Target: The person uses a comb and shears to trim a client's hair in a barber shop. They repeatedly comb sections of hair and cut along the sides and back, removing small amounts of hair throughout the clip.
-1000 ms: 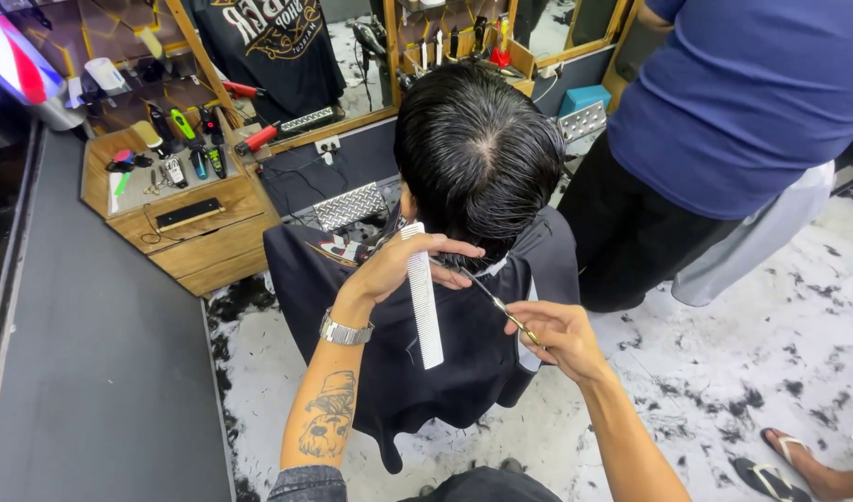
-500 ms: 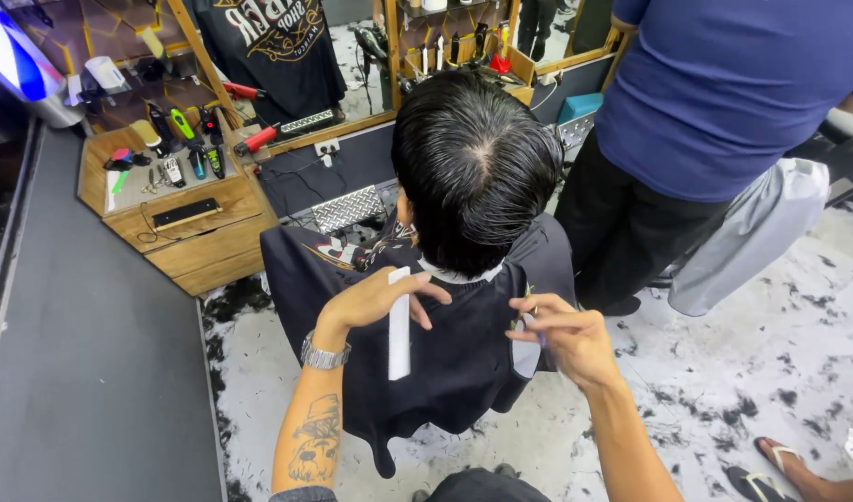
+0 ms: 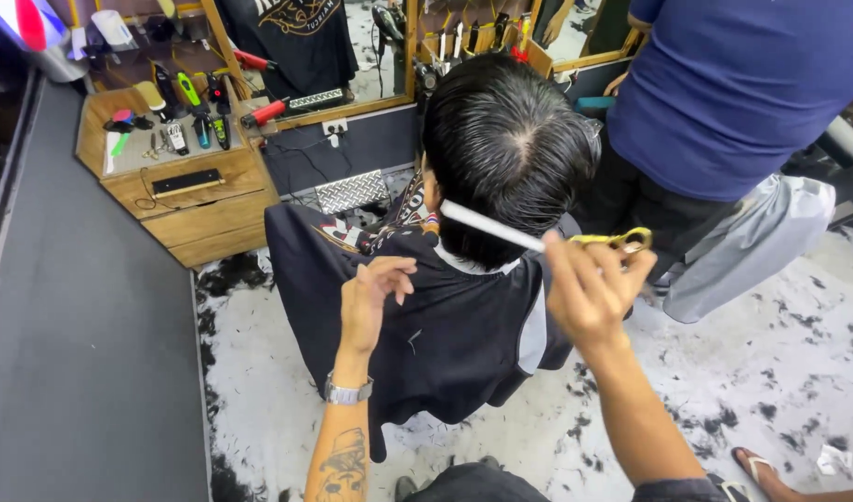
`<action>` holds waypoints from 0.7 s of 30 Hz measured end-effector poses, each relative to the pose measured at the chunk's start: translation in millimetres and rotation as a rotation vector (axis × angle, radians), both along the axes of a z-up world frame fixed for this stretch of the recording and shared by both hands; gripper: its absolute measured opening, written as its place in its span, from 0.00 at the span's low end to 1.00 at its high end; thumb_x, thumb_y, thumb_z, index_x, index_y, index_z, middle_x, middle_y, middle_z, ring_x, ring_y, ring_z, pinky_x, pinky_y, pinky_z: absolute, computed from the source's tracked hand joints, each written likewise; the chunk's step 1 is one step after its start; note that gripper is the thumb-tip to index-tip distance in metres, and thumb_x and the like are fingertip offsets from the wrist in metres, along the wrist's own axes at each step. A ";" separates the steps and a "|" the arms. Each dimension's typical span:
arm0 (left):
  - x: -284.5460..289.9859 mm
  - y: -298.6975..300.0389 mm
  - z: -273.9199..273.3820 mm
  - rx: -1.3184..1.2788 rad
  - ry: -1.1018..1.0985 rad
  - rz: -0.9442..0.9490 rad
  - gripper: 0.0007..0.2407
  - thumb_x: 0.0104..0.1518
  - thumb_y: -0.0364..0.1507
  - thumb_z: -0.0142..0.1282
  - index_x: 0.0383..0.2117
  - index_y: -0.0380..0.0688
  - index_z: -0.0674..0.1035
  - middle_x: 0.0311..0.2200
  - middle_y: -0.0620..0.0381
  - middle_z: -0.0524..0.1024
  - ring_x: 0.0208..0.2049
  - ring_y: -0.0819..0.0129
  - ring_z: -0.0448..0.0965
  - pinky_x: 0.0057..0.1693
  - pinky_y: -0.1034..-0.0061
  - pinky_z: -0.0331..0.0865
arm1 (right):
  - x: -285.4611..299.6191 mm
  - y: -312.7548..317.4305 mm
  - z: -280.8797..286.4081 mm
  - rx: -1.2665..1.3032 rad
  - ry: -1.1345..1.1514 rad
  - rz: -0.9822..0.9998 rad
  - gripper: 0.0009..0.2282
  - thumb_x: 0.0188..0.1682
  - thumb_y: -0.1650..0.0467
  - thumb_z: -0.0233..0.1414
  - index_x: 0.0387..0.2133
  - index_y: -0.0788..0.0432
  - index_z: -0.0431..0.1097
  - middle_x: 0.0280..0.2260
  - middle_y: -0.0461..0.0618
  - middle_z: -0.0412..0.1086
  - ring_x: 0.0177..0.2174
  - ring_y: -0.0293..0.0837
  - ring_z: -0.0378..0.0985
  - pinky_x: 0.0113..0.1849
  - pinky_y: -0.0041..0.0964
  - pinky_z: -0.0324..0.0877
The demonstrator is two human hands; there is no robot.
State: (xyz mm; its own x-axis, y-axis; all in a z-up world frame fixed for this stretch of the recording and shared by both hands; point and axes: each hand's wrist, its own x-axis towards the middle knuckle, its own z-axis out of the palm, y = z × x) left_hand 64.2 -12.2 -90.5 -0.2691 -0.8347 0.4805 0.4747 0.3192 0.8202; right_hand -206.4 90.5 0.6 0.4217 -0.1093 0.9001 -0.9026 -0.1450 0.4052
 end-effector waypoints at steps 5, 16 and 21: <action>16.6 10.4 -2.6 0.047 -0.038 0.069 0.25 0.69 0.39 0.34 0.41 0.26 0.81 0.32 0.40 0.79 0.27 0.63 0.79 0.32 0.77 0.71 | -5.5 -7.8 -8.5 0.139 0.127 -0.081 0.17 0.47 0.82 0.43 0.39 0.61 0.79 0.27 0.49 0.70 0.30 0.50 0.72 0.37 0.50 0.58; 26.1 6.1 1.8 0.019 -0.091 0.041 0.18 0.67 0.32 0.41 0.41 0.27 0.81 0.32 0.40 0.80 0.27 0.63 0.79 0.33 0.76 0.73 | -14.9 2.1 24.8 0.097 0.092 0.015 0.18 0.48 0.82 0.45 0.44 0.63 0.81 0.29 0.51 0.74 0.29 0.52 0.70 0.38 0.50 0.57; 37.0 6.6 2.0 0.015 -0.127 0.059 0.15 0.66 0.30 0.44 0.40 0.29 0.83 0.33 0.40 0.80 0.27 0.61 0.79 0.34 0.74 0.74 | -20.7 -4.9 -26.8 0.432 0.176 0.136 0.15 0.47 0.81 0.43 0.39 0.59 0.77 0.25 0.50 0.71 0.31 0.51 0.73 0.35 0.49 0.58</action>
State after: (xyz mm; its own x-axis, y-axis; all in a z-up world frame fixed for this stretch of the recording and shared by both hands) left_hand 101.2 -5.5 -88.5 -0.2772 -0.8574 0.4335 0.3480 0.3310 0.8771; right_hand -227.1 85.5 -26.2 0.5996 -0.3903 0.6987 -0.7871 -0.4456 0.4265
